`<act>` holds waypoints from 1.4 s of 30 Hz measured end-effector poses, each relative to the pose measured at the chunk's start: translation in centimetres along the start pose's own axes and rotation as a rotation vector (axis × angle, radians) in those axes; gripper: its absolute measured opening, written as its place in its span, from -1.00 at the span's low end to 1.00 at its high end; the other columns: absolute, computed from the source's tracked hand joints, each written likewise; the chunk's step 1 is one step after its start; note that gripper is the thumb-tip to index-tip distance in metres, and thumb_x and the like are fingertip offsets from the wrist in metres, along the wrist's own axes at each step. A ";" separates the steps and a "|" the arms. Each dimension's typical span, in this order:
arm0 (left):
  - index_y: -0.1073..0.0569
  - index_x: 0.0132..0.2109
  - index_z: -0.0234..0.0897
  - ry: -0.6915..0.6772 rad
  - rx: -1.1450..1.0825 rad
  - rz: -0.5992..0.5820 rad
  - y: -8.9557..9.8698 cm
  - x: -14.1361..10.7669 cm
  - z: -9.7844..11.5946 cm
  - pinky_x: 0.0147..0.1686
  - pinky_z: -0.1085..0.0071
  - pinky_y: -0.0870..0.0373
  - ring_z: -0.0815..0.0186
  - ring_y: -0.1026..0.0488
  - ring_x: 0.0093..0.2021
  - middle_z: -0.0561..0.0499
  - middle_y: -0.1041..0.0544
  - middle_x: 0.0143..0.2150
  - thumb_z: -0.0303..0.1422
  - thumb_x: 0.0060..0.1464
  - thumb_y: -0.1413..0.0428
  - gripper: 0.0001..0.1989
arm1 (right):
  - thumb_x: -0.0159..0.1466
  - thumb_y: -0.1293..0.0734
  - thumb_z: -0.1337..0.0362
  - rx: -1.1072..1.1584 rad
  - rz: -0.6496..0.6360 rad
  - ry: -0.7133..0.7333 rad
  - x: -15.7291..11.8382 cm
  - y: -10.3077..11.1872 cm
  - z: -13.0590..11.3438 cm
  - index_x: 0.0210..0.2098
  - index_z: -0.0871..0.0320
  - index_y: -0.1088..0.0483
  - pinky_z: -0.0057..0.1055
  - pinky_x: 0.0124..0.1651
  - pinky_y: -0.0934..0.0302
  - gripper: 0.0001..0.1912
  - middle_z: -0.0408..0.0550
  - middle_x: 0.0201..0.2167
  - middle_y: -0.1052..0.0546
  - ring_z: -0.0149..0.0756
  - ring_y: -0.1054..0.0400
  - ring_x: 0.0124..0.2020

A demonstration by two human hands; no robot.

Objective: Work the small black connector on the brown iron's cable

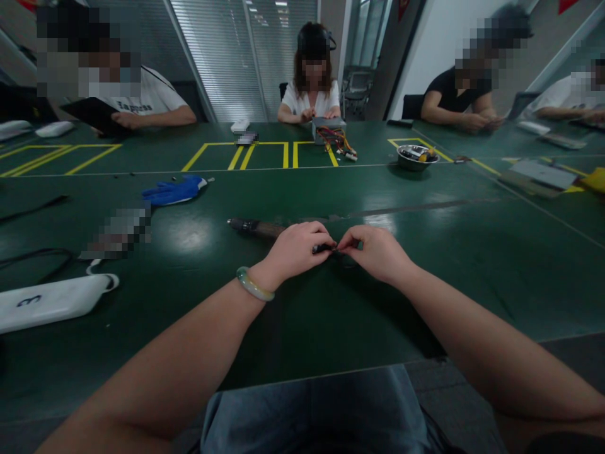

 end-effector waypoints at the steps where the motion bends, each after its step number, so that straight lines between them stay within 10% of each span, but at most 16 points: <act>1: -0.50 -0.11 -0.16 0.004 -0.001 0.001 0.0 0.0 0.0 -0.09 0.26 -0.35 0.24 -0.42 -0.11 0.01 -0.47 -0.11 -0.32 0.15 -0.13 -0.84 | 0.17 -0.38 0.48 0.007 -0.003 0.006 0.0 0.0 0.0 -0.35 0.06 -0.53 -0.42 -0.31 -0.20 -0.83 -0.20 -0.36 -0.52 -0.34 -0.38 -0.35; 23: -0.55 -0.16 -0.15 -0.013 -0.045 0.012 0.0 0.1 0.0 -0.05 0.23 -0.36 0.24 -0.44 -0.06 0.01 -0.50 -0.07 -0.29 0.15 -0.16 -0.87 | 0.14 -0.42 0.35 0.295 -0.080 -0.104 0.4 -0.7 1.7 -0.38 0.14 -0.48 -0.47 -0.37 -0.23 -0.96 -0.17 -0.44 -0.49 -0.37 -0.37 -0.41; 42: -0.44 -0.09 -0.19 0.066 -0.060 0.031 -0.2 0.2 0.0 -0.06 0.26 -0.34 0.24 -0.43 -0.10 0.02 -0.52 -0.14 -0.25 0.13 -0.18 -0.78 | -0.07 -0.55 0.18 0.704 0.010 -0.355 0.6 -2.4 3.9 -0.46 0.17 -0.31 -0.40 -0.35 -0.27 -0.63 -0.16 -0.51 -0.43 -0.32 -0.37 -0.42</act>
Point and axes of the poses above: each hand's wrist, its own x-axis towards the middle knuckle, its own y-axis out of the back of the hand, z = x × y, the point moved 3 cm from there along x, towards the middle knuckle
